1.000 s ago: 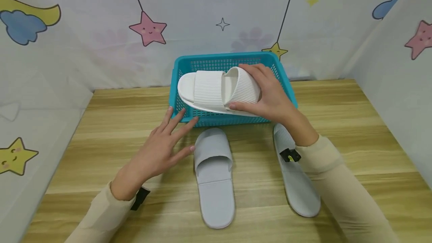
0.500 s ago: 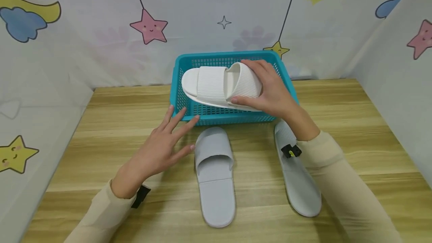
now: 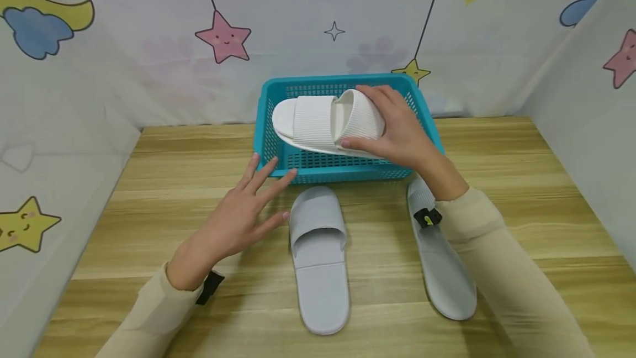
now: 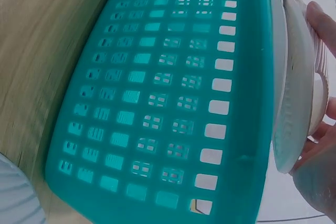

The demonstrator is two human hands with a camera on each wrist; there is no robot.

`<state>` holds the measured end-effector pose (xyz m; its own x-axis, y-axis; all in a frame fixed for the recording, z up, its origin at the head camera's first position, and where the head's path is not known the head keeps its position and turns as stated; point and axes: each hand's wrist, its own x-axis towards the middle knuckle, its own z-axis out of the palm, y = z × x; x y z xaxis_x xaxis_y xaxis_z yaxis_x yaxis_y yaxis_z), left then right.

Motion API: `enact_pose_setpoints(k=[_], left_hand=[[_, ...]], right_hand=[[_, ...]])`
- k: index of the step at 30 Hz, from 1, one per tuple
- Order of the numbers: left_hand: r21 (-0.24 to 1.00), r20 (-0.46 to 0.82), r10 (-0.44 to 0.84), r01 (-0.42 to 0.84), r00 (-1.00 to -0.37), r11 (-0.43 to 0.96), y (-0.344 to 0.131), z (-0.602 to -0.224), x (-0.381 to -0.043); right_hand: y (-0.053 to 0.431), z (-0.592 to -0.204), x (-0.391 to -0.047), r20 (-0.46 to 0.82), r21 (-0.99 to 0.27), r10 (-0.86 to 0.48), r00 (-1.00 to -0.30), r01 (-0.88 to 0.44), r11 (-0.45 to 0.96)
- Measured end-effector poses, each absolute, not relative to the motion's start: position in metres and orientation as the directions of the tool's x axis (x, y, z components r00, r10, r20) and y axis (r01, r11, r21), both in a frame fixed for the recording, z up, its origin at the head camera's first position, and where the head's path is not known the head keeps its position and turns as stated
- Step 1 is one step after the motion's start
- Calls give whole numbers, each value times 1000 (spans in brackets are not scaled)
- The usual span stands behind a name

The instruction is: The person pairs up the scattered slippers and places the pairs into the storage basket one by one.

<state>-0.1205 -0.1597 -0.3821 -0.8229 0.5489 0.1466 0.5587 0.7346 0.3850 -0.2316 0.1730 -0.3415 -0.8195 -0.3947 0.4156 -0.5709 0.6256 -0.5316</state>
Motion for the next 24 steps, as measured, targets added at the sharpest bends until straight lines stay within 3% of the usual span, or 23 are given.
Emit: enact_pose_setpoints(k=[24], left_hand=[[381, 124, 536, 539, -835, 751, -158, -377, -121]], right_hand=[[175, -343, -259, 340, -536, -380, -860, -509, 674]])
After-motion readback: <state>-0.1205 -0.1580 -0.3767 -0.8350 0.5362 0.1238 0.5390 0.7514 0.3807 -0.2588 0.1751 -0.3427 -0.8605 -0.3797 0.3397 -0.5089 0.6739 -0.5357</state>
